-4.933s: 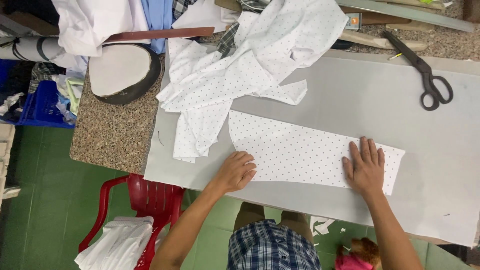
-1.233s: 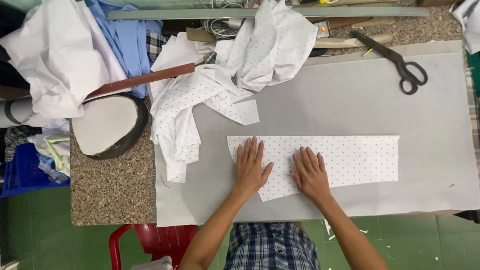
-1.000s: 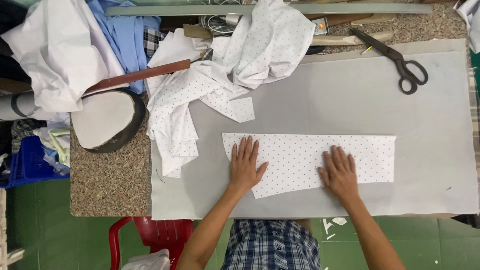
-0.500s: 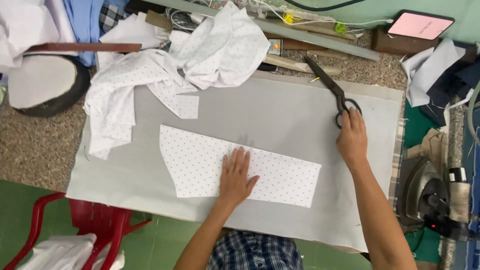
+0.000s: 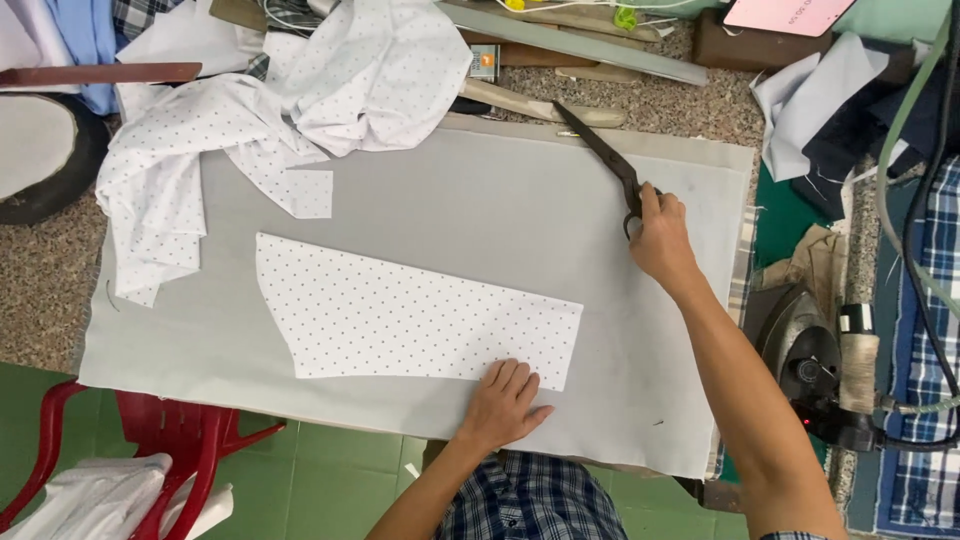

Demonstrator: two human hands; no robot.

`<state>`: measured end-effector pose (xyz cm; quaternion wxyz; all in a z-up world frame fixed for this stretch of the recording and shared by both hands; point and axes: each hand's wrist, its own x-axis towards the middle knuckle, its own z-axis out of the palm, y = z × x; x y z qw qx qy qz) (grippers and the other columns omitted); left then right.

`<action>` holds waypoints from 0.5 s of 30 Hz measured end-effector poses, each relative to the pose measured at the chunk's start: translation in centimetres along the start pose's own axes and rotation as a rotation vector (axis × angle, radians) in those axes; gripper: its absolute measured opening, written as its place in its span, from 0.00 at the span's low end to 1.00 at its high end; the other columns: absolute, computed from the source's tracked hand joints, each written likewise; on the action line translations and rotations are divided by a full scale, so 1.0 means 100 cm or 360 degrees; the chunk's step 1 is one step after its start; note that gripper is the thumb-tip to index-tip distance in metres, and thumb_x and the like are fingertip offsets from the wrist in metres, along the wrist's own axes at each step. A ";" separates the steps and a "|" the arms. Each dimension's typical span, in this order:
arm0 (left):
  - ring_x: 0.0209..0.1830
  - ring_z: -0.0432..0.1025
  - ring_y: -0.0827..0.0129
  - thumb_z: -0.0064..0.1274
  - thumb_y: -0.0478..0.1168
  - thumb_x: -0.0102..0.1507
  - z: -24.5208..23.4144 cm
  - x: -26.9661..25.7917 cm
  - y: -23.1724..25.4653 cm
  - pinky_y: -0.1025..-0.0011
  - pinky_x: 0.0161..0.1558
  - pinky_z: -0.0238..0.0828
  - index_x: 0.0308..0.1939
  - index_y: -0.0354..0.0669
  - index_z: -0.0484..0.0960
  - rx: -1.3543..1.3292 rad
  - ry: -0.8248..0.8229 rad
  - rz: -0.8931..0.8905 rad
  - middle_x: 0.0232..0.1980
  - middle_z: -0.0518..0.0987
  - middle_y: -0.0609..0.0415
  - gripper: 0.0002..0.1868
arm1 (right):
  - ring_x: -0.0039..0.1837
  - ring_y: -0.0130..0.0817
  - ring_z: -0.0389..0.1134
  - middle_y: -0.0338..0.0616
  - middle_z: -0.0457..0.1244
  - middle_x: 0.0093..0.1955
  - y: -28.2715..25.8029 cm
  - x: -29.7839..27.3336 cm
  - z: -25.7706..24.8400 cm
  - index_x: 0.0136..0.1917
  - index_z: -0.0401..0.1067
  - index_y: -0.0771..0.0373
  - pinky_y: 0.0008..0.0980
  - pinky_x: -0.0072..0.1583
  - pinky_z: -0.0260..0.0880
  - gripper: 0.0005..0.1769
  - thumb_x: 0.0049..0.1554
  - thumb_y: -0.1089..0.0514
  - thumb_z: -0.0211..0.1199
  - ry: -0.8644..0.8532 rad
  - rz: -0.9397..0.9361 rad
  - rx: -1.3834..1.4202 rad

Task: The person lays a piece of white dotted fabric on a table, smooths it, and cuts it into a specific shape using shears. After cutting, the person uses an iron to press the fabric flat on the table.

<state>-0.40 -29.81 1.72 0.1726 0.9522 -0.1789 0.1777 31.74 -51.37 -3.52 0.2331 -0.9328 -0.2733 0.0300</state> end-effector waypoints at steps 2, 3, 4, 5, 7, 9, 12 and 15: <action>0.44 0.69 0.56 0.46 0.55 0.70 0.006 0.005 -0.001 0.63 0.47 0.68 0.41 0.38 0.78 -0.0015 0.0039 0.0034 0.43 0.75 0.47 0.22 | 0.53 0.63 0.56 0.61 0.54 0.53 -0.046 -0.004 -0.047 0.80 0.47 0.66 0.54 0.56 0.62 0.40 0.56 0.70 0.49 -0.0310 0.0427 0.0091; 0.43 0.69 0.57 0.51 0.51 0.67 0.009 0.008 -0.002 0.64 0.44 0.67 0.39 0.39 0.78 -0.0030 0.0080 0.0058 0.42 0.75 0.47 0.17 | 0.56 0.63 0.60 0.60 0.57 0.56 -0.069 -0.006 -0.070 0.83 0.45 0.57 0.55 0.55 0.64 0.40 0.59 0.63 0.48 -0.0628 0.0846 0.0187; 0.43 0.69 0.57 0.51 0.51 0.67 0.027 0.003 -0.006 0.64 0.44 0.67 0.39 0.39 0.78 -0.0038 0.0075 0.0074 0.42 0.75 0.47 0.17 | 0.56 0.63 0.60 0.60 0.57 0.56 -0.076 -0.016 -0.080 0.83 0.45 0.57 0.55 0.55 0.64 0.40 0.59 0.63 0.48 -0.0618 0.0862 0.0191; 0.44 0.68 0.59 0.50 0.53 0.65 0.045 -0.002 -0.009 0.63 0.46 0.69 0.41 0.43 0.77 -0.0041 -0.0002 0.0065 0.42 0.70 0.51 0.16 | 0.58 0.57 0.66 0.63 0.62 0.58 -0.083 -0.027 -0.089 0.81 0.53 0.60 0.49 0.56 0.70 0.39 0.58 0.59 0.58 -0.0545 0.0900 0.0244; 0.45 0.67 0.61 0.48 0.55 0.64 0.062 0.004 -0.018 0.62 0.48 0.71 0.42 0.48 0.76 -0.0052 -0.0090 0.0075 0.41 0.65 0.54 0.16 | 0.60 0.51 0.72 0.66 0.67 0.60 -0.092 -0.049 -0.100 0.78 0.61 0.64 0.42 0.57 0.76 0.40 0.56 0.55 0.68 -0.0462 0.0955 0.0304; 0.45 0.68 0.61 0.48 0.49 0.65 0.061 0.027 -0.029 0.63 0.48 0.70 0.41 0.46 0.77 -0.0068 -0.0128 0.0139 0.39 0.66 0.55 0.12 | 0.63 0.55 0.70 0.65 0.68 0.60 -0.096 -0.068 -0.104 0.79 0.61 0.66 0.45 0.62 0.73 0.40 0.58 0.51 0.69 -0.0405 0.1141 0.0505; 0.48 0.68 0.62 0.44 0.48 0.68 0.088 0.053 -0.050 0.64 0.50 0.69 0.44 0.46 0.78 -0.0097 -0.0305 0.0185 0.40 0.69 0.54 0.12 | 0.66 0.57 0.69 0.67 0.67 0.62 -0.107 -0.088 -0.097 0.79 0.59 0.67 0.48 0.64 0.72 0.42 0.58 0.50 0.70 -0.0325 0.1215 0.0577; 0.51 0.69 0.62 0.46 0.45 0.68 0.090 0.074 -0.062 0.64 0.52 0.69 0.48 0.45 0.81 -0.0056 -0.0441 0.0190 0.43 0.73 0.53 0.13 | 0.70 0.59 0.65 0.67 0.64 0.68 -0.100 -0.099 -0.076 0.78 0.60 0.70 0.50 0.67 0.70 0.40 0.59 0.50 0.68 -0.0271 0.1208 0.0548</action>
